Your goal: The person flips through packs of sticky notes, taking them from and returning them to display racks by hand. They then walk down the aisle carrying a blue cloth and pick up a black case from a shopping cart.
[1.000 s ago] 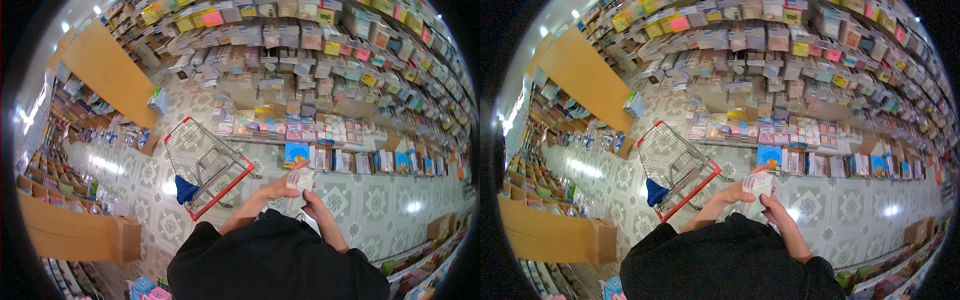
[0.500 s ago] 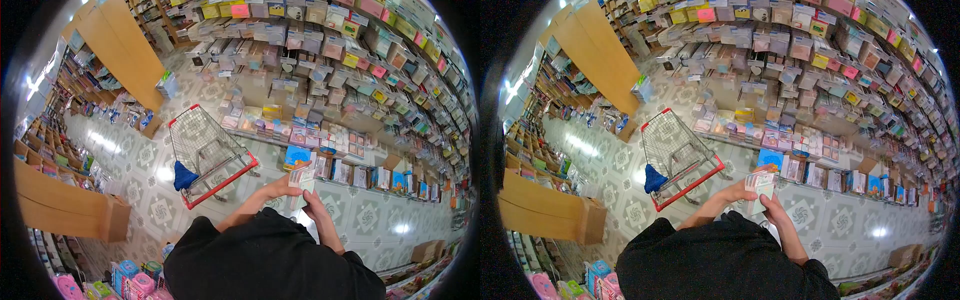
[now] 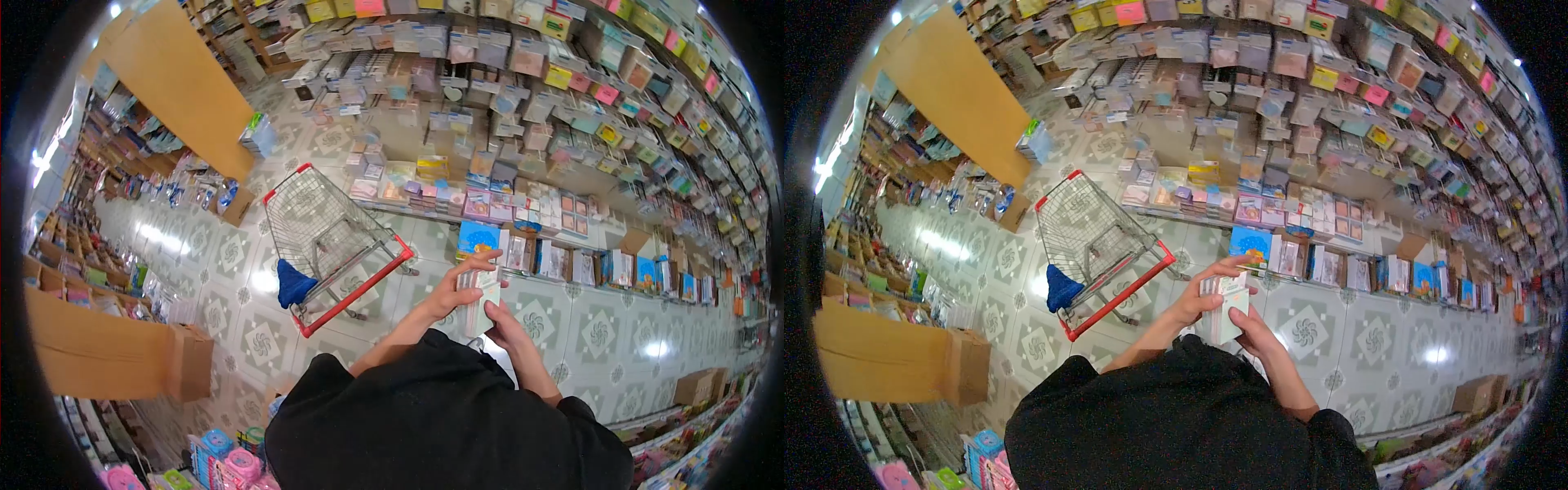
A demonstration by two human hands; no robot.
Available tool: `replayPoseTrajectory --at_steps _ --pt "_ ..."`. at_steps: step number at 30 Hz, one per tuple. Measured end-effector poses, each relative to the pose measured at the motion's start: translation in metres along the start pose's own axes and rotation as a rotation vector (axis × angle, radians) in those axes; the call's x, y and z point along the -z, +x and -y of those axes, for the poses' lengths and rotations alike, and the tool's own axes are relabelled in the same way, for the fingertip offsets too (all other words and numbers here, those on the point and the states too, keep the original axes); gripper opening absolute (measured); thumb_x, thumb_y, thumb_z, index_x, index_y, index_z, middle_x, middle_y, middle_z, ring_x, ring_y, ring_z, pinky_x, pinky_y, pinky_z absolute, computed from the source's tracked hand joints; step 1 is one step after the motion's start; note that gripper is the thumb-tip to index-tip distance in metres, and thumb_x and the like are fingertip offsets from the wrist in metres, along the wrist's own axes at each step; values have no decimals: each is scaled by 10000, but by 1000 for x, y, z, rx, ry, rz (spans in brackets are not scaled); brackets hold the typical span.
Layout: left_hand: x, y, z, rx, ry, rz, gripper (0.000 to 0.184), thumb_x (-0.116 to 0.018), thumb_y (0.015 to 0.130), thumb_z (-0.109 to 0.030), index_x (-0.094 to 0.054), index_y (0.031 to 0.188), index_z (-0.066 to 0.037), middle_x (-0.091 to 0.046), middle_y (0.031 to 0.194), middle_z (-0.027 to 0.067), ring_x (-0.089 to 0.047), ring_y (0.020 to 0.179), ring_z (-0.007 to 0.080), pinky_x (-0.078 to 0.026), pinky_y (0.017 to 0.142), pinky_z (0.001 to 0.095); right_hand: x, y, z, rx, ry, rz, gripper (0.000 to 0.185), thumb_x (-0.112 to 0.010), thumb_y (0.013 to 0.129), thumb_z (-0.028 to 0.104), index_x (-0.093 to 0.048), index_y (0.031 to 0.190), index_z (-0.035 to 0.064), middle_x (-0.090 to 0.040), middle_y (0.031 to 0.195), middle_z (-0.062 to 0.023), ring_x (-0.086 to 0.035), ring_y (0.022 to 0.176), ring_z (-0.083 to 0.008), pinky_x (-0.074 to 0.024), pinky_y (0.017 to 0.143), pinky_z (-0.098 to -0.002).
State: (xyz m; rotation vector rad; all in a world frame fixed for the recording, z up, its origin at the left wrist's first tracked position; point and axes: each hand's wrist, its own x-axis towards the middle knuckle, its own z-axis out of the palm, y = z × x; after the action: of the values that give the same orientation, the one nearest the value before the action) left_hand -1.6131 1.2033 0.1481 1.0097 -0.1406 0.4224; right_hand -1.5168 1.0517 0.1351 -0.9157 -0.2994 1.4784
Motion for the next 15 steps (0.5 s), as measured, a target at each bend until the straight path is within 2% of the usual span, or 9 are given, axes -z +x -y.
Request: replayPoseTrajectory --at_steps 2,4,5,6,8,15 --pt "-3 2 -6 8 -2 22 536 -669 822 -309 -521 1278 -69 -298 1502 163 -493 1260 354 -393 1046 475 5 1 -4 20 -14 51 778 -670 877 387 -258 1452 64 -475 1350 -100 -503 1221 -233 -451 984 -394" --pt "-3 4 -10 49 -192 33 558 -636 842 -388 -523 1273 -52 -283 1507 170 -480 1269 368 -373 1061 483 8 2 -7 20 -13 52 779 -672 876 384 -260 1448 54 -482 1342 -104 -516 1205 -230 -458 976 -392" --pt "-4 5 -11 33 -162 36 549 -578 878 -451 -539 1238 -38 -296 1488 209 -451 1272 440 -358 1066 542 8 2 -8 8 -20 69 780 -674 875 382 -261 1444 44 -489 1334 -108 -528 1188 -226 -465 967 -389" --pt "-2 5 -12 45 -166 48 549 -578 878 -451 -539 1238 -38 -296 1488 209 -451 1272 440 -358 1066 542 7 1 -9 20 -11 58 780 -674 875 382 -261 1444 44 -489 1334 -108 -528 1188 -226 -465 967 -389" --pt "2 7 -13 87 44 71 510 -577 893 -425 -569 1202 -18 -341 1461 220 -453 1268 447 -379 1051 542 4 -1 -11 18 -1 57 772 -670 877 384 -272 1434 27 -504 1309 -109 -551 1150 -218 -500 912 -375" --pt "3 16 5 147 91 74 438 -582 916 -367 -637 1125 14 -454 1372 230 -486 1239 445 -434 1011 529 18 -12 -17 13 52 -24 734 -651 889 401 -289 1429 59 -513 1286 -96 -559 1134 -209 -542 812 -370"
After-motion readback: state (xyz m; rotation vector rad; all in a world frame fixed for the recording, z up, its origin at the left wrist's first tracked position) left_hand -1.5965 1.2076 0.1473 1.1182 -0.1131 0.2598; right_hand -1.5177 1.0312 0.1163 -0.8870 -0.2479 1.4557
